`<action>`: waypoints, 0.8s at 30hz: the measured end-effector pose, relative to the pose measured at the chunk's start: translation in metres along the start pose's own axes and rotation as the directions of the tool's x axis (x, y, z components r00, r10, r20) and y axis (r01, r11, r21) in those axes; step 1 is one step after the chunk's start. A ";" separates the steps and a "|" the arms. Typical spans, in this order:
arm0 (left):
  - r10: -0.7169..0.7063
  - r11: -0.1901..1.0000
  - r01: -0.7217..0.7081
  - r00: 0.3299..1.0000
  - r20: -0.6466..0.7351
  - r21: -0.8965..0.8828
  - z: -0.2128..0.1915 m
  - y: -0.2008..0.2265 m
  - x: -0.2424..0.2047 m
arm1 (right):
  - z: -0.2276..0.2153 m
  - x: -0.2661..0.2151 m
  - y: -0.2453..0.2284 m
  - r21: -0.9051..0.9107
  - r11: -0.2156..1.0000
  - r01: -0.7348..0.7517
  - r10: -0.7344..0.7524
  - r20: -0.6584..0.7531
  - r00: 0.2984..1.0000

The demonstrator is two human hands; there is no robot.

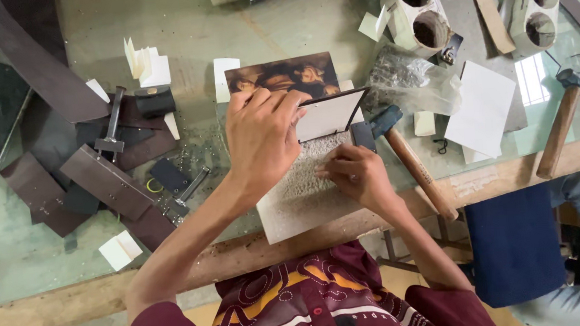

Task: The person attaches a black leather strap with a brass clasp to a photo-covered diary using a hammer and metal fasteners. They position the strap, insert fasteners, and hammer them into place, then inspect the finished assembly.

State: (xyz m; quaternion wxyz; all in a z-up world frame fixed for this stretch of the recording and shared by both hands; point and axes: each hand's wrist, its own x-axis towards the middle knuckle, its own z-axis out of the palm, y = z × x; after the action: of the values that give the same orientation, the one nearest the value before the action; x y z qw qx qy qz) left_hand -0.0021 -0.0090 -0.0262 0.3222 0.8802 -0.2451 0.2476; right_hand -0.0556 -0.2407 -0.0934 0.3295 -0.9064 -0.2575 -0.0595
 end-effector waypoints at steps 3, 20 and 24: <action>0.004 1.000 -0.003 1.000 0.011 -0.010 -0.002 -0.002 0.002 | -0.008 0.010 -0.008 0.022 0.994 0.106 -0.103 -0.098 0.990; 0.079 0.997 -0.080 0.997 0.019 0.017 -0.003 0.005 -0.002 | -0.037 0.073 -0.027 -0.143 0.951 0.275 -0.310 -0.382 0.871; 0.076 0.997 -0.076 0.997 0.015 0.025 -0.003 0.004 -0.002 | -0.033 0.075 -0.026 -0.144 0.952 0.270 -0.305 -0.408 0.860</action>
State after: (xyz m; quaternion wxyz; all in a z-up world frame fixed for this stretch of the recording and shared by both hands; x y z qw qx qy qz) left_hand -0.0066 -0.0093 -0.0237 0.2996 0.8760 -0.2775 0.2566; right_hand -0.0019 -0.2126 -0.0324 0.3277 -0.8355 -0.3091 -0.3148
